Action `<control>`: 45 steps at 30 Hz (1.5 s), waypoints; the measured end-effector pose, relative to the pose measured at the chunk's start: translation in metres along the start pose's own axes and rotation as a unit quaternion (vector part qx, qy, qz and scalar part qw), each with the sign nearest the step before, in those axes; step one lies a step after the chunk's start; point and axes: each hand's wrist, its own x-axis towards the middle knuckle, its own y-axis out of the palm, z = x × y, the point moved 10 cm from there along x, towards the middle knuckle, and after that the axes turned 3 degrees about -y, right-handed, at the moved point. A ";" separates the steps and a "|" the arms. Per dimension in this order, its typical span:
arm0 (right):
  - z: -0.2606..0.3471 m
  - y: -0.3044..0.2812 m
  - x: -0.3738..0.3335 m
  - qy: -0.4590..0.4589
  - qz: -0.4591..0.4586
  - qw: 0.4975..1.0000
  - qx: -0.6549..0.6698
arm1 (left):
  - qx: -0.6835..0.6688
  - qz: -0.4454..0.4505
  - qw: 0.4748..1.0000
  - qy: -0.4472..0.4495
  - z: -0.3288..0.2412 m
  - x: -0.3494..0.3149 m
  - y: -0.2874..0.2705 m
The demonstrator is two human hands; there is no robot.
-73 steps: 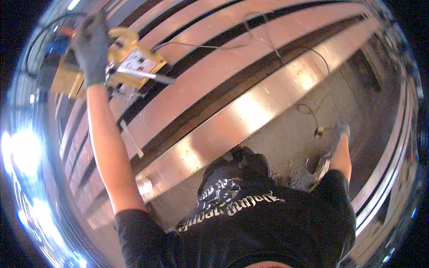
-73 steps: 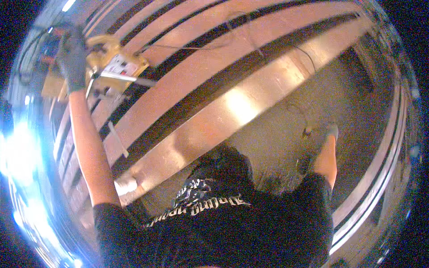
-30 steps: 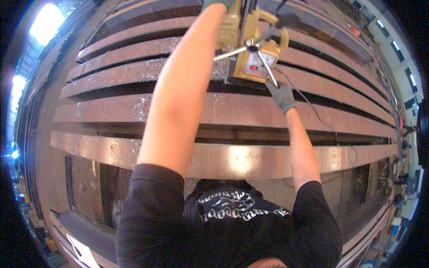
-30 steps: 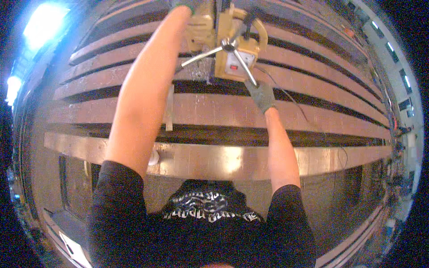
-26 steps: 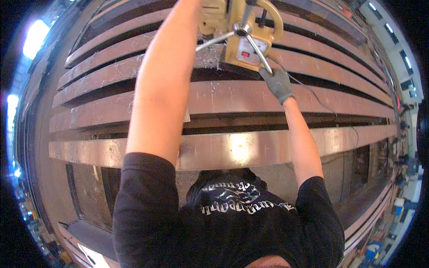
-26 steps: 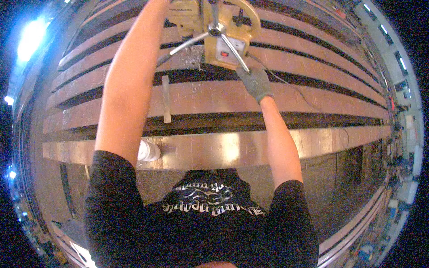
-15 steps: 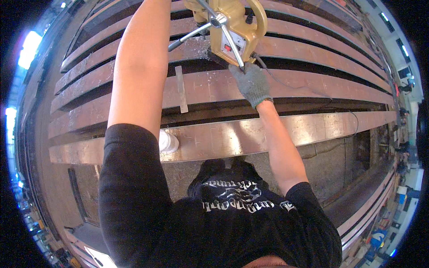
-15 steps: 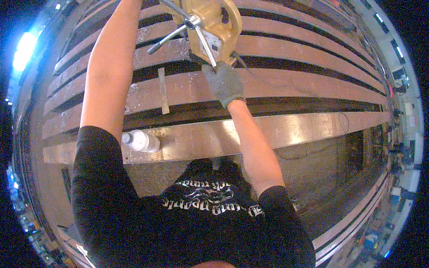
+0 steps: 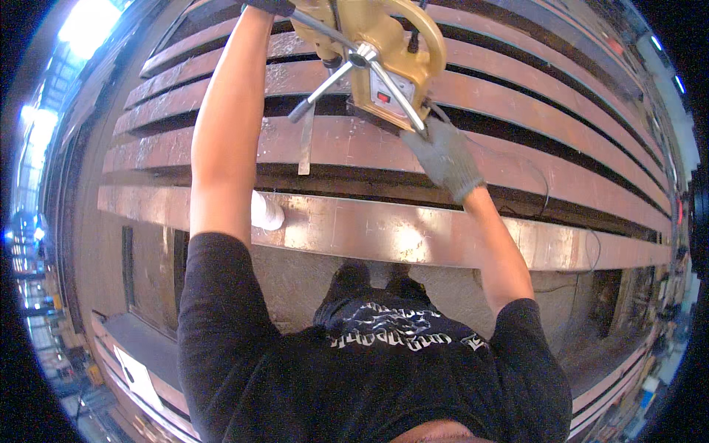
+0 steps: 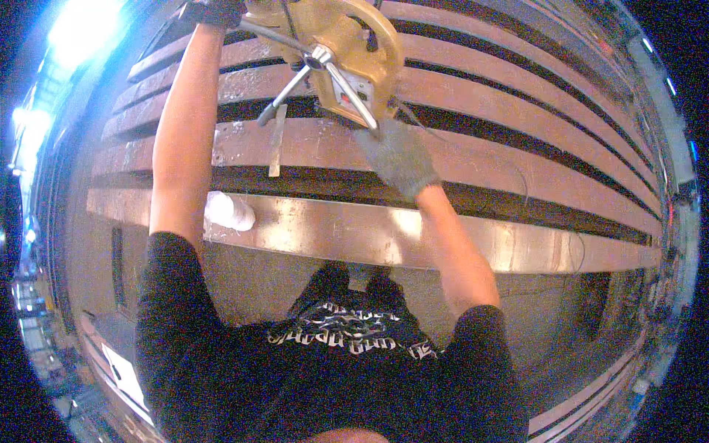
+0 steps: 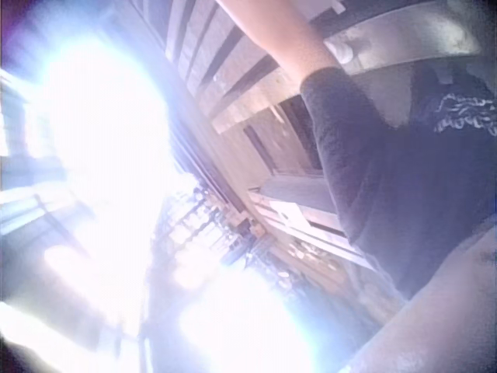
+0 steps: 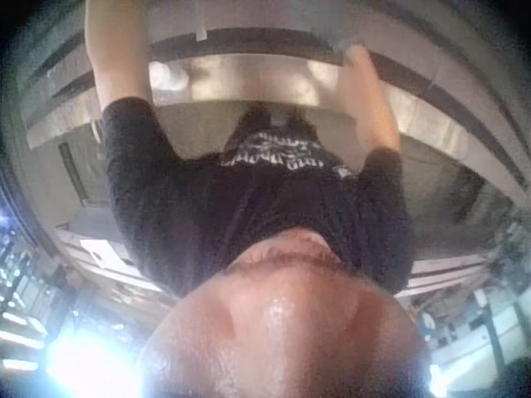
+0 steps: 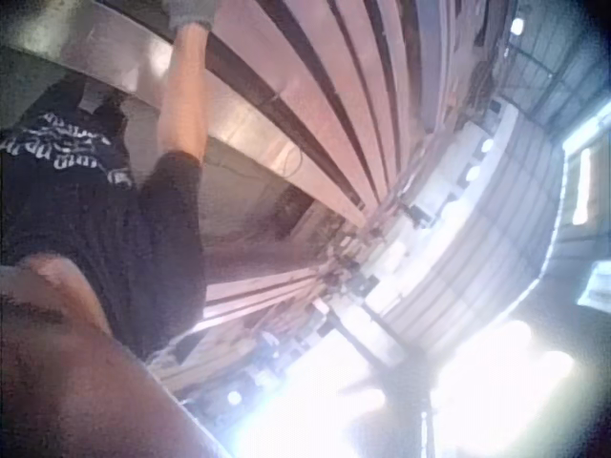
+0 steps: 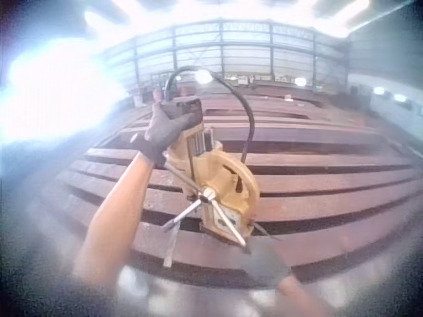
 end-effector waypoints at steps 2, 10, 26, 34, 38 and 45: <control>0.003 -0.011 -0.011 -0.041 0.017 0.998 -0.049 | 0.004 0.050 0.999 0.011 -0.031 -0.016 -0.008; -0.052 -0.067 0.020 0.005 0.253 0.960 -0.116 | 0.328 -0.165 0.919 -0.147 -0.113 -0.099 -0.036; 0.035 0.081 -0.097 -0.003 0.070 0.996 -0.049 | 0.031 0.063 0.997 -0.012 -0.022 -0.103 -0.089; -0.018 0.008 -0.077 -0.037 0.133 0.990 -0.018 | 0.160 -0.032 0.984 -0.077 -0.044 -0.131 -0.058; -0.031 -0.049 -0.075 -0.050 0.111 0.988 -0.090 | 0.158 -0.058 0.985 -0.045 -0.078 -0.142 -0.035; -0.017 -0.048 -0.106 0.015 -0.008 0.996 -0.090 | 0.205 -0.117 0.972 0.007 -0.053 -0.105 -0.037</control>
